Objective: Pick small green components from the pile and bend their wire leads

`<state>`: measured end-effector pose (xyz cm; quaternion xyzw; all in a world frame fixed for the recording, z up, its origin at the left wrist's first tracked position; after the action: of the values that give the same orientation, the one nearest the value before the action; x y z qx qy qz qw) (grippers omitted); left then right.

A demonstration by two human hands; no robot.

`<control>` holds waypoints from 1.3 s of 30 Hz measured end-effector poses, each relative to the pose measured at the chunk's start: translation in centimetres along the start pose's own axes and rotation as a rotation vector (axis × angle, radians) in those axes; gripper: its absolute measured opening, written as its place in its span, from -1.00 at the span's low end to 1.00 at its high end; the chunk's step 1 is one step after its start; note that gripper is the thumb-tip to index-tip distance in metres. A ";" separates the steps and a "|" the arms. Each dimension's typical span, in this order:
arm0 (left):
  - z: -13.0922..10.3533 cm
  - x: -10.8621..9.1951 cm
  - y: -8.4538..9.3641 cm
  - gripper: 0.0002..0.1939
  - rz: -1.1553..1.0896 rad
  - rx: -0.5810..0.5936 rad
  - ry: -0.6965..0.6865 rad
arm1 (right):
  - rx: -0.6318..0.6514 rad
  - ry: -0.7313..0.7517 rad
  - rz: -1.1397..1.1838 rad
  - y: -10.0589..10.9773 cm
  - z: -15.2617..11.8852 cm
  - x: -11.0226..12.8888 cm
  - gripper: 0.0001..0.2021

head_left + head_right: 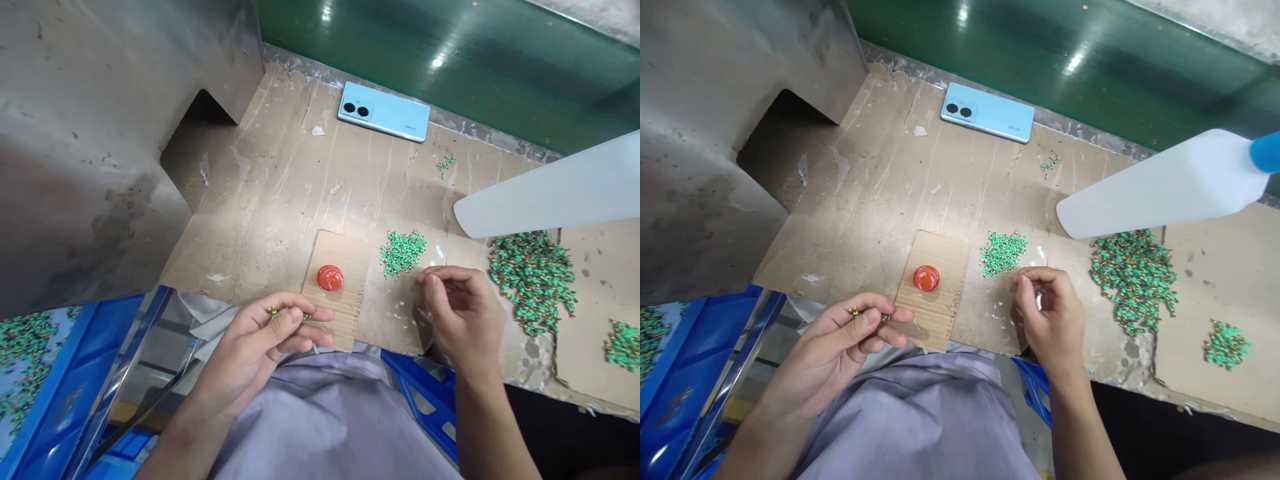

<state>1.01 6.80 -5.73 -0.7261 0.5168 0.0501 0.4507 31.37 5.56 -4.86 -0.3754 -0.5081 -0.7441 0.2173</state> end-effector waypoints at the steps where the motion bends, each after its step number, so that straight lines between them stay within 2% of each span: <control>1: 0.0 0.1 0.0 -0.83 0.012 0.010 -0.012 | -0.013 -0.023 0.041 0.1 -0.1 0.2 -0.92; 4: 0.0 0.2 0.0 -0.79 0.022 0.013 -0.074 | 0.009 -0.094 0.164 0.0 -0.4 0.7 -0.90; 8: 0.0 0.4 0.2 -0.67 0.055 -0.049 -0.102 | 0.152 -0.245 0.467 -1.4 -0.6 0.8 -0.90; 12: -0.1 0.1 0.2 -0.61 0.106 -0.110 -0.080 | 0.189 -0.251 0.529 -2.4 -0.7 1.5 -0.87; 16: -0.1 0.3 -0.1 -0.75 0.080 -0.083 -0.083 | 0.191 -0.205 0.491 -2.8 -1.2 2.8 -0.96; 20: 0.1 0.8 -0.3 -0.84 0.047 -0.040 -0.085 | 0.186 -0.095 0.371 -2.8 -1.7 4.8 -0.83; 23: 0.2 0.8 -0.5 -0.77 0.075 -0.028 -0.077 | 0.209 0.094 0.221 -2.9 -2.1 6.6 -0.79; 25: 0.3 0.6 -0.8 -0.67 0.104 -0.009 -0.072 | 0.217 0.170 0.194 -3.0 -2.3 7.4 -0.76; 32: 0.5 1.0 -1.1 -0.68 0.103 0.063 -0.075 | 0.273 0.172 0.207 -3.8 -2.7 8.1 -0.79; 36: -0.5 1.1 -1.1 -0.85 0.306 0.062 -0.176 | 0.301 0.184 0.173 -4.4 -2.9 8.8 -0.88; 37: -0.9 0.9 -1.2 -0.87 0.420 0.053 -0.240 | 0.305 0.203 0.159 -4.5 -2.9 9.0 -0.90; 39: -1.8 0.0 -2.3 -0.79 0.699 0.091 -0.463 | 0.311 0.246 0.132 -4.8 -2.9 9.6 -0.92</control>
<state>2.14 5.69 -3.24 -0.4558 0.6189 0.3389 0.5425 21.03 5.26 -0.78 -0.2763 -0.5608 -0.6810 0.3813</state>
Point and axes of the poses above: each hand's wrist, its own z-axis towards the middle knuckle, its own y-axis out of the back of the hand, x = y × z, the point moved 6 cm from there along z, towards the middle knuckle, and after that the axes turned 3 degrees about -y, right-handed, at the moved point
